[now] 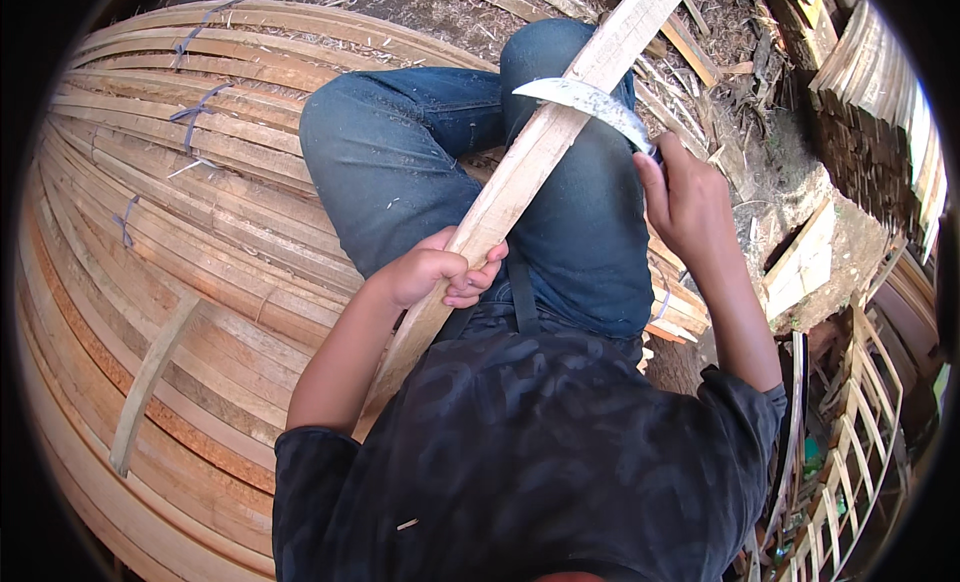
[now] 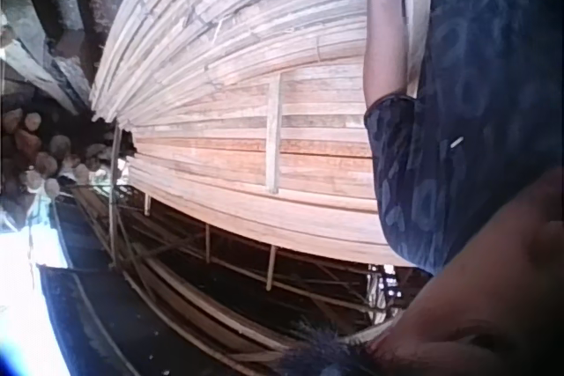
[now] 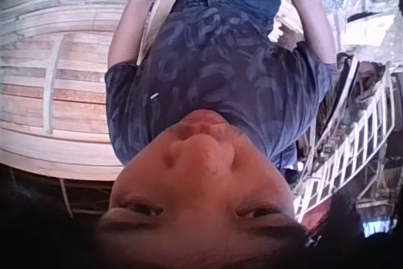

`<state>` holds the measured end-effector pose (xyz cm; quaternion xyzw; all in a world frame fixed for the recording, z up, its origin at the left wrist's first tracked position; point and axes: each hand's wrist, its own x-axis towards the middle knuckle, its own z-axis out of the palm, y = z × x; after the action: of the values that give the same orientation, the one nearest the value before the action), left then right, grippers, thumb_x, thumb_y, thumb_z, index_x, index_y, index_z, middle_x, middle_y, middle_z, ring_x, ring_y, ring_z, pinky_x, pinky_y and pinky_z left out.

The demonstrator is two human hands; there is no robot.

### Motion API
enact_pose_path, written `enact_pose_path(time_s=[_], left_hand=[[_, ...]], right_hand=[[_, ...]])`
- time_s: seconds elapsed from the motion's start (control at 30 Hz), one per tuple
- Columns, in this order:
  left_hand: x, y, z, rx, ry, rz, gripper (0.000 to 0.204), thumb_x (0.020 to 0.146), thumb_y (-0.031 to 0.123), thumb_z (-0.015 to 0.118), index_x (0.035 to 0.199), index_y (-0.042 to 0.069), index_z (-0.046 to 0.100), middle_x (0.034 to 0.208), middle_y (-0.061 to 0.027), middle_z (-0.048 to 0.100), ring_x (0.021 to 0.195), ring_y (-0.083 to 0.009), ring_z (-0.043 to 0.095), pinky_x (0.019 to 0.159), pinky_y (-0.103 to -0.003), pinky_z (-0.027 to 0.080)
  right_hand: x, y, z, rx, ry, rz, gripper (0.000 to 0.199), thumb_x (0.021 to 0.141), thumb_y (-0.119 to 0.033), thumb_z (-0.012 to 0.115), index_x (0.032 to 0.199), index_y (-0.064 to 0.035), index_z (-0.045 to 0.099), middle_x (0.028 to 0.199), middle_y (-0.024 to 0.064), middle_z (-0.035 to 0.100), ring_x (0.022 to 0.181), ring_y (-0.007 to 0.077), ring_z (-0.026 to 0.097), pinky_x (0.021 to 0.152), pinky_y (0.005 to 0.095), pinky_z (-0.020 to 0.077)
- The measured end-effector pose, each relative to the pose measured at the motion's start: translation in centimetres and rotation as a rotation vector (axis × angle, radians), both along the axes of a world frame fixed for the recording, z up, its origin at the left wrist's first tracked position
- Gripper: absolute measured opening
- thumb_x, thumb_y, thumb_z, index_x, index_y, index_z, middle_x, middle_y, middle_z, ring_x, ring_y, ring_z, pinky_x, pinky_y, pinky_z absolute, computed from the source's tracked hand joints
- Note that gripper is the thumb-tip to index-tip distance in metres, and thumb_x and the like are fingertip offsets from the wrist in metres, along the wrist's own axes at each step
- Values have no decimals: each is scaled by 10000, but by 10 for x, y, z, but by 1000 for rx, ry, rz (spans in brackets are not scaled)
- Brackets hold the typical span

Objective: The person sits cross-legged on the ground and uses a curved knife to shave thin strips from a long wooden plank. They hold the plank with their left hand and repeatedly draw the knife along its length to remove the outer layer, creating wood shavings.

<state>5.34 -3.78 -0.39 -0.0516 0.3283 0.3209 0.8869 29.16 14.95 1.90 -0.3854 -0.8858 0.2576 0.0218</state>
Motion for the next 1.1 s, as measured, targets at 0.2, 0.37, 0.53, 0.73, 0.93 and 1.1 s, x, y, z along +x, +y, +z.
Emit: enact_pose_path(time_s=[0.2,0.37,0.53,0.73,0.93,1.1], left_hand=[[-5,-4,12,-46,51,-25,406,555,24,473,958,51,428,692,-15,379,515,-82,299,448,-230,280],[1,5,5,-20,48,-35,415,559,21,469,972,48,438,720,-22,401,527,-85,315,456,-227,287],[4,0,10,-15,64,-24,387,598,12,462,981,60,444,710,-2,397,519,-73,311,466,-228,295],[1,13,9,-45,33,-79,426,556,13,463,978,56,435,717,-18,385,506,-81,297,446,-231,285],[1,13,7,-32,27,-63,405,577,12,463,980,48,434,697,-19,390,508,-83,302,455,-235,291],[2,12,9,-21,54,-55,440,572,20,459,1013,36,449,716,-19,404,527,-78,320,459,-228,287]], right_hand=[[-18,20,-17,224,-44,106,321,965,-348,560,848,-51,525,659,163,609,569,330,631,486,427,492],[-22,0,-6,213,-55,128,352,956,-369,573,824,-51,502,651,145,593,520,334,622,461,413,493],[-4,38,-26,304,-80,121,357,961,-383,567,821,-60,505,646,123,595,534,307,616,458,401,469],[-12,9,-15,227,-203,28,351,966,-367,567,840,-46,505,621,161,599,518,336,631,472,420,498],[-23,-11,0,138,-104,141,329,955,-351,579,871,-46,489,672,154,599,554,323,641,467,415,504],[-30,-6,-5,207,-119,205,330,951,-384,581,882,-72,499,676,125,590,536,302,632,446,392,491]])
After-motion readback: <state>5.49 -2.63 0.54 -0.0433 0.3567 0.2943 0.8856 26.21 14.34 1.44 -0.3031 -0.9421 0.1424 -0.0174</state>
